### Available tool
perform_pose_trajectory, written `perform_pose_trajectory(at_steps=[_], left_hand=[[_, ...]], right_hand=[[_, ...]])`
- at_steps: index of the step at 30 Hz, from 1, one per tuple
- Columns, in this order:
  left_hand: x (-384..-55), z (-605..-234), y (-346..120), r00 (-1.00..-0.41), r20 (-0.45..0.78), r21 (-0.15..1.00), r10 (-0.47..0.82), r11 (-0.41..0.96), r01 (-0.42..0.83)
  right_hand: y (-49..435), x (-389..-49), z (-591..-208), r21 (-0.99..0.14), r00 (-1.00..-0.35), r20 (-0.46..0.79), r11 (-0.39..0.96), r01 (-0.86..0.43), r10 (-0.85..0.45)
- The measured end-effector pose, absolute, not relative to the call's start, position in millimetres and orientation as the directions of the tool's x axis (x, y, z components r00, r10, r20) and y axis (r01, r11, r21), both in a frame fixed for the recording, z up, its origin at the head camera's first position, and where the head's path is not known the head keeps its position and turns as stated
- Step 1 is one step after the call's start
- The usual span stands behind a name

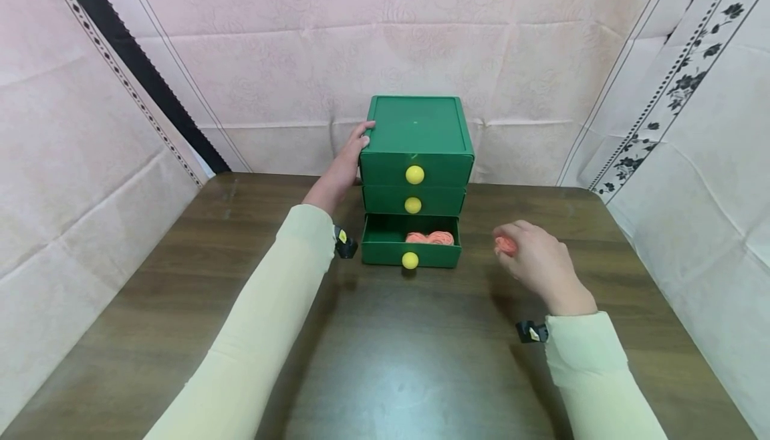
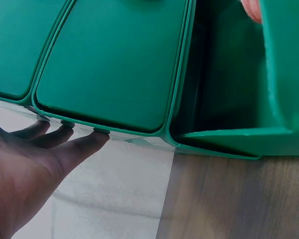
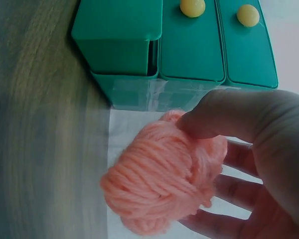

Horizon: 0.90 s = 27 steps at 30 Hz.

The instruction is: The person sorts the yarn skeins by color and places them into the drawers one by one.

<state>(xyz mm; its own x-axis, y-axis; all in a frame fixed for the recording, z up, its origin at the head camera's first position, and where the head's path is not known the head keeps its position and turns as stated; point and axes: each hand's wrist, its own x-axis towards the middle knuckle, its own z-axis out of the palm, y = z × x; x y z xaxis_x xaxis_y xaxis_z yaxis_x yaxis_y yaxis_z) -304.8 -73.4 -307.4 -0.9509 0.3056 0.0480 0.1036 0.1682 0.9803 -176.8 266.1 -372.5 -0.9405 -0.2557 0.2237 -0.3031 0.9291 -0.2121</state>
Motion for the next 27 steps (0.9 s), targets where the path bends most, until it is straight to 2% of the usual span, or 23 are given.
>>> perform_pose_trajectory(at_steps=[9, 15, 27], left_hand=[[-328, -332, -72, -0.959, 0.099, 0.981, 0.264, 0.134, 0.138], [-331, -334, -72, -0.96, 0.108, 0.98, 0.257, 0.135, 0.146], [-307, -310, -73, -0.953, 0.084, 0.977, 0.291, 0.162, 0.136]], right_hand=[[260, -183, -372, -0.202, -0.924, 0.255, 0.918, -0.34, -0.286], [254, -186, -370, -0.206, -0.915, 0.278, 0.912, -0.355, -0.294], [238, -189, -366, -0.234, -0.892, 0.343, 0.892, -0.386, -0.295]])
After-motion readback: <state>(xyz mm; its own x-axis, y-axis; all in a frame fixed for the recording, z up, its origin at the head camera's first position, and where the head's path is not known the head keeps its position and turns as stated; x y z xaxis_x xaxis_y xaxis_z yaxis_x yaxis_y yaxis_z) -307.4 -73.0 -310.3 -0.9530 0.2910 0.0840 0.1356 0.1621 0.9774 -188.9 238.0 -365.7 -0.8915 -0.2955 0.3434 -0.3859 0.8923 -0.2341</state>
